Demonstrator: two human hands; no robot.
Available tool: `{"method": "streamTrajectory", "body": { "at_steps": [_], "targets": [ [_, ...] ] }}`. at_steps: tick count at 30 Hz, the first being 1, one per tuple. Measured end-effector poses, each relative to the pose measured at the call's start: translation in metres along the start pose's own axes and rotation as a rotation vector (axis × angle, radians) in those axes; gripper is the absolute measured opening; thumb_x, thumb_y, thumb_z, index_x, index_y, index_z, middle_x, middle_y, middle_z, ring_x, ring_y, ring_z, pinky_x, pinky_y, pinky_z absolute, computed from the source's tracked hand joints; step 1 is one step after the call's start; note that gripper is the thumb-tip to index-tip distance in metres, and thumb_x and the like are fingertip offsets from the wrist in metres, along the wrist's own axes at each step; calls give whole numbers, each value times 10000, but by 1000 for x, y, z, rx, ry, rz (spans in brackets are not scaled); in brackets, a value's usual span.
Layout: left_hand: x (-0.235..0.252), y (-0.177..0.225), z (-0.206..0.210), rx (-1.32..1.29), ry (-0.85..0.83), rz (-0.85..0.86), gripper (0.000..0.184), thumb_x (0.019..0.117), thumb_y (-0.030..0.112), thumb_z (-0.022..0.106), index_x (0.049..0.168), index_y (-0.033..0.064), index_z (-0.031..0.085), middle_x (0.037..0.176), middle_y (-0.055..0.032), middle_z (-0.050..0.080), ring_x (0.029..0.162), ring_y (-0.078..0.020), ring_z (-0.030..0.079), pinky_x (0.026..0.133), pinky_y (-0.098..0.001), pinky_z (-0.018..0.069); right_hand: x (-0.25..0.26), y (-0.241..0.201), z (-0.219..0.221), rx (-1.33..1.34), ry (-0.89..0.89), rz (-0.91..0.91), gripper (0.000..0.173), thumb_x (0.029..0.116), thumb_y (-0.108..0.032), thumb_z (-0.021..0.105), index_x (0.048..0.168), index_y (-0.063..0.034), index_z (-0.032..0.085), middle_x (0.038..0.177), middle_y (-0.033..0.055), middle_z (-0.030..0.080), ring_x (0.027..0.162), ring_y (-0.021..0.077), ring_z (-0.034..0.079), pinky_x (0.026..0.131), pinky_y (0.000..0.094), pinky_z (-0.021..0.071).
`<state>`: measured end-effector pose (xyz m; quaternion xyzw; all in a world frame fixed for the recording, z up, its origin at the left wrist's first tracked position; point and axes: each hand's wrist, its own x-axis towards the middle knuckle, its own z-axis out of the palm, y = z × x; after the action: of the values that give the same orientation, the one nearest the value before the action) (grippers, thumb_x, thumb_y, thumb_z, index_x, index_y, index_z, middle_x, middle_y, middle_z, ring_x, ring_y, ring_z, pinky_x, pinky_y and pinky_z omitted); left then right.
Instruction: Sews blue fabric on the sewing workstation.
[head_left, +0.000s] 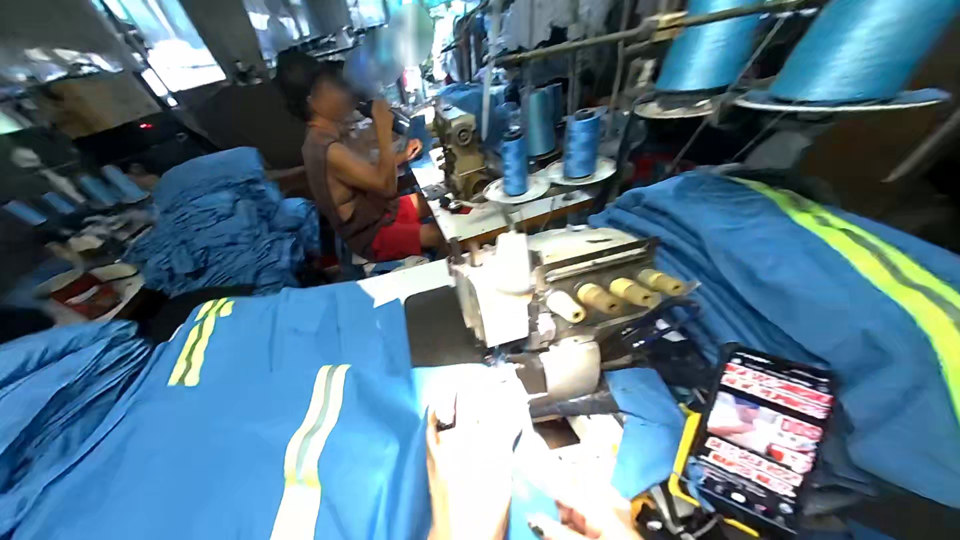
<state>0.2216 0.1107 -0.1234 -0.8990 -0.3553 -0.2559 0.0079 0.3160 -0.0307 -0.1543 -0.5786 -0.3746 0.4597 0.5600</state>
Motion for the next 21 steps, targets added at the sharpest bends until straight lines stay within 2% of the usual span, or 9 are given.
{"method": "streamTrajectory", "body": {
  "at_steps": [2, 5, 7, 9, 11, 13, 16, 18, 21],
  "targets": [
    [-15, -3, -3, -32, 107, 65, 319, 966, 363, 608, 1035, 110, 790, 1089, -131, 757, 1066, -338, 711, 992, -559, 514, -4, 1, -9, -170, 37, -16, 258, 985, -59, 603, 1197, 82, 646, 914, 91, 755, 749, 143, 734, 714, 349, 635],
    [-61, -14, -12, -195, 317, 115, 186, 942, 238, 680, 1012, 96, 777, 1107, -124, 741, 1107, -289, 684, 1011, -407, 540, -4, 10, -26, -284, 50, -43, 305, 995, -22, 545, 1274, 91, 595, 973, 102, 730, 804, 157, 736, 740, 352, 643],
    [-113, -29, -19, -179, 284, 177, 124, 965, 152, 642, 1033, 139, 745, 1112, -84, 736, 1098, -243, 686, 983, -373, 549, -1, 15, -33, -207, 17, -33, 285, 999, 7, 518, 1275, 54, 577, 937, 33, 739, 781, 136, 740, 720, 340, 651],
    [-176, -52, -22, -112, 133, 171, 122, 954, 95, 627, 1008, 148, 723, 1071, -63, 728, 1016, -222, 697, 899, -363, 577, 5, 20, -39, -131, -12, -15, 268, 1008, 20, 503, 1270, 13, 563, 889, -21, 743, 735, 113, 736, 682, 314, 647],
    [-245, -80, -29, -46, -73, 13, 141, 895, 29, 652, 966, 115, 739, 1024, -85, 731, 941, -250, 716, 803, -405, 607, 10, 19, -38, -87, -4, 38, 257, 1004, 29, 491, 1251, 3, 559, 822, -45, 733, 662, 92, 716, 629, 276, 634],
    [-308, -108, -42, 14, -248, -308, 143, 890, 10, 665, 986, 63, 756, 1026, -154, 731, 940, -337, 725, 764, -491, 617, 14, 15, -34, -67, -9, 68, 248, 995, 43, 470, 1229, 12, 545, 768, -55, 716, 605, 74, 693, 587, 247, 619],
    [-374, -135, -62, 52, -337, -753, 165, 924, -9, 637, 1030, 1, 763, 1102, -230, 712, 1029, -441, 692, 849, -583, 579, 14, 12, -32, -49, -1, 105, 238, 998, 33, 455, 1224, 20, 527, 754, -46, 714, 587, 77, 687, 573, 239, 610],
    [-400, -142, -60, 91, -269, -823, 137, 920, -13, 649, 992, -4, 765, 1065, -221, 717, 1026, -439, 687, 864, -578, 571, 13, 12, -30, -35, 13, 112, 239, 1001, 33, 453, 1229, 25, 523, 756, -39, 715, 586, 79, 687, 571, 237, 610],
    [-402, -137, -35, 70, -256, -760, 116, 896, 11, 689, 977, 23, 772, 1063, -190, 721, 1061, -418, 674, 875, -571, 565, 13, 10, -29, -32, 9, 110, 237, 1018, 26, 433, 1239, 12, 517, 760, -42, 717, 586, 72, 687, 570, 228, 609]
  ]
}}
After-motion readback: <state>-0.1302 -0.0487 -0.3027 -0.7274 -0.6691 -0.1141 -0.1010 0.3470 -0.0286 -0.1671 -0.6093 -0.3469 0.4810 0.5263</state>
